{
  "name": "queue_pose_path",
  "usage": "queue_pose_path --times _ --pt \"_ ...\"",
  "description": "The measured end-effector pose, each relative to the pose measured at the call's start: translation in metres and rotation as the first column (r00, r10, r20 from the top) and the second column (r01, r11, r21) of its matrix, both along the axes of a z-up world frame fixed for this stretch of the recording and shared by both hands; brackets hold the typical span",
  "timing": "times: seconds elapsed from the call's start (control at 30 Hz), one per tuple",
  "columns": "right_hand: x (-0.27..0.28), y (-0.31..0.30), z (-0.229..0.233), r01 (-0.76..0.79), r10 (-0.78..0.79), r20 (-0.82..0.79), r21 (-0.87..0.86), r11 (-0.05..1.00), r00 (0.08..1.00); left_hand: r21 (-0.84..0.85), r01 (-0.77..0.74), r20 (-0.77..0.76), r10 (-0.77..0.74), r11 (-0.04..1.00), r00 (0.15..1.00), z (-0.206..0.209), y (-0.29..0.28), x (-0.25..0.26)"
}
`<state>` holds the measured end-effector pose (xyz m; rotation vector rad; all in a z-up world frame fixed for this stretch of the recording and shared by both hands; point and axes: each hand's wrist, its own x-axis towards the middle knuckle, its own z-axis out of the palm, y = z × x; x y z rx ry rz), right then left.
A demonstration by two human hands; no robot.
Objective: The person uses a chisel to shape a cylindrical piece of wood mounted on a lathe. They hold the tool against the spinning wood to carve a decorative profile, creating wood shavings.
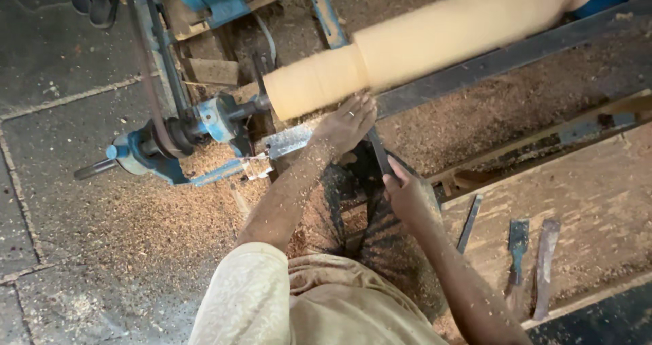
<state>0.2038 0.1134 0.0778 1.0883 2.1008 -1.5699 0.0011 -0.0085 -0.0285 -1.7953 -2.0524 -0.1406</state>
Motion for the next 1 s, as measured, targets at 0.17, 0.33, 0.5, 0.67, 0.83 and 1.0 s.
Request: queue_pose_path --times 0.17,0.33,0.5,0.67,0.83,1.0 --pt "0.008 -0.009 -0.041 0.146 -0.178 -0.140 -0.212 0.966 0.974 -0.047 -0.056 0.013 0.057 0.997 0.998 0.006 -0.003 0.003" --pt "0.004 -0.029 -0.051 0.203 -0.295 -0.293 -0.305 0.930 0.910 -0.069 -0.047 0.027 0.049 0.996 0.998 0.006 0.002 -0.001" --pt "0.002 -0.008 -0.036 0.133 -0.138 -0.029 -0.125 0.983 0.990 -0.145 -0.035 -0.054 0.028 0.989 0.998 0.000 0.003 -0.001" --pt "0.011 0.031 -0.033 -0.172 0.189 -0.092 0.167 0.971 0.978 -0.112 -0.032 -0.071 0.024 0.993 0.997 0.004 -0.001 0.004" --pt "0.000 0.066 -0.039 -0.205 0.206 0.016 -0.046 0.978 0.978 -0.134 -0.082 -0.197 0.055 0.988 0.979 0.011 -0.006 0.006" --pt "0.001 0.061 -0.044 -0.072 0.052 -0.124 -0.163 0.984 0.991 -0.217 -0.168 -0.129 0.142 0.962 0.981 0.022 -0.001 0.006"
